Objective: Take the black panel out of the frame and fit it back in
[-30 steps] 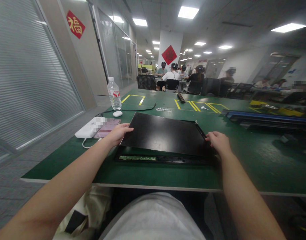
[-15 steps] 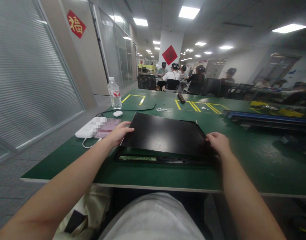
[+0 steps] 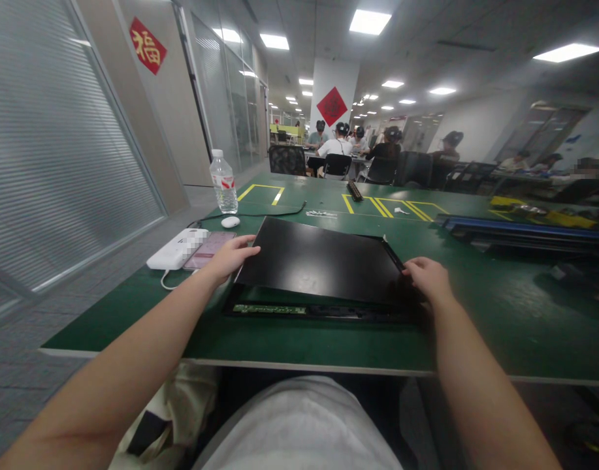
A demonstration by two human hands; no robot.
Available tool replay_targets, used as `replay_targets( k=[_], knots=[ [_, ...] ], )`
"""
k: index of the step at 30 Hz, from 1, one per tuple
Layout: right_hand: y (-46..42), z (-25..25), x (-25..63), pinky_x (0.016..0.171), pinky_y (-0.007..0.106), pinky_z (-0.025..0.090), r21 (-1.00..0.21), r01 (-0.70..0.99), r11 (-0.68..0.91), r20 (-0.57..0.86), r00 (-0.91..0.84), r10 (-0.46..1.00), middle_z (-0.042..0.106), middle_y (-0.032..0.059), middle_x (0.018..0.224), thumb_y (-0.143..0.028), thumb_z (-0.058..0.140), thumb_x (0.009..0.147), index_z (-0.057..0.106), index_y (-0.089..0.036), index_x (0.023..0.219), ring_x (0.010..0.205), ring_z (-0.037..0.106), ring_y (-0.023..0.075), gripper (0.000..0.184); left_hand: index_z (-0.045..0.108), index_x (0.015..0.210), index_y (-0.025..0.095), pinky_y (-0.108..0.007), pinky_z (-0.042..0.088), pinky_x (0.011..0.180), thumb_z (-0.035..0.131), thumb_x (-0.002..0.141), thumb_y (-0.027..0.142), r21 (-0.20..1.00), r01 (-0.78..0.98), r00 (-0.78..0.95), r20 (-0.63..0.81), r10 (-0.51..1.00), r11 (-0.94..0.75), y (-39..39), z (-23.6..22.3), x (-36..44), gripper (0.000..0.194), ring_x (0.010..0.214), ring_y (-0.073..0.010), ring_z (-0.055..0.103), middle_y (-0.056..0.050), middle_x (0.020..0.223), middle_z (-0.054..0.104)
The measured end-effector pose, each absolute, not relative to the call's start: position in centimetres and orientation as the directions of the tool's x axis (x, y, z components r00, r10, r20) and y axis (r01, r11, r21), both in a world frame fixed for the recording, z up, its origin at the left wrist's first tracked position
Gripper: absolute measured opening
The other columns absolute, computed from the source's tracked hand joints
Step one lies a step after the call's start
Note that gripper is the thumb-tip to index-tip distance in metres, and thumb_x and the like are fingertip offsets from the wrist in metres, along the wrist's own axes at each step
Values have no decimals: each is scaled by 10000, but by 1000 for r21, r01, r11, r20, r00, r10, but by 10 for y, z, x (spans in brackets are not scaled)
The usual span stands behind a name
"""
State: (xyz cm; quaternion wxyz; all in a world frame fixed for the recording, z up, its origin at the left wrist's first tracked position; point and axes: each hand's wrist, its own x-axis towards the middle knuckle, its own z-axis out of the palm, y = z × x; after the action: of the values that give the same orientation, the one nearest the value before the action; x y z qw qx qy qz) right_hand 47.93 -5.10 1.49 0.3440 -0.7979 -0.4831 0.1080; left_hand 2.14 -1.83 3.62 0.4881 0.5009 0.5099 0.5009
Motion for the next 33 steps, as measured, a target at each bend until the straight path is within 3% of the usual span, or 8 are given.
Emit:
replay_targets(
  k=[3,8,11,19,28,33],
  knots=[
    [-51,15,479,575,283,460,-666,688,-288,160,509,846,758,65,790,-341,574,750,718,-185,855,533,596,158,237,765,904,184,-350,531,780,857,510,241,981,196,-87,12,996,5,-18,36,18,409,900,-287,692,-73,925,762],
    [-53,17,478,538,274,458,-705,645,-296,118,518,847,761,59,810,-347,585,750,711,-191,862,486,561,139,230,767,806,199,-379,489,920,840,513,249,921,385,-90,109,990,-67,-17,34,15,305,1072,-339,650,-72,918,756],
    [-52,17,478,534,273,454,-726,618,-301,99,527,844,757,61,803,-348,584,749,712,-188,851,481,551,133,229,745,728,219,-380,483,942,839,493,233,909,412,-88,111,990,-65,-16,32,16,254,1090,-343,645,-65,893,760],
    [-51,14,481,475,258,419,-777,565,-279,88,535,840,759,74,815,-364,596,715,716,-183,844,461,522,126,253,711,632,230,-327,535,713,812,471,192,913,407,-51,50,997,-25,-19,32,21,194,843,-305,686,-17,697,722],
    [-49,8,487,477,259,400,-811,536,-234,65,480,875,742,76,772,-383,620,700,718,-180,868,463,518,127,281,707,637,225,-353,516,783,796,500,201,849,516,-7,134,991,-111,-10,21,13,165,855,-312,663,-39,715,699],
    [-51,11,483,488,269,400,-814,509,-279,45,535,844,741,77,765,-367,606,702,724,-184,839,475,517,135,257,709,657,213,-383,498,912,808,495,238,805,575,-11,191,982,-150,-7,18,11,192,950,-321,661,-72,873,728]
  ],
)
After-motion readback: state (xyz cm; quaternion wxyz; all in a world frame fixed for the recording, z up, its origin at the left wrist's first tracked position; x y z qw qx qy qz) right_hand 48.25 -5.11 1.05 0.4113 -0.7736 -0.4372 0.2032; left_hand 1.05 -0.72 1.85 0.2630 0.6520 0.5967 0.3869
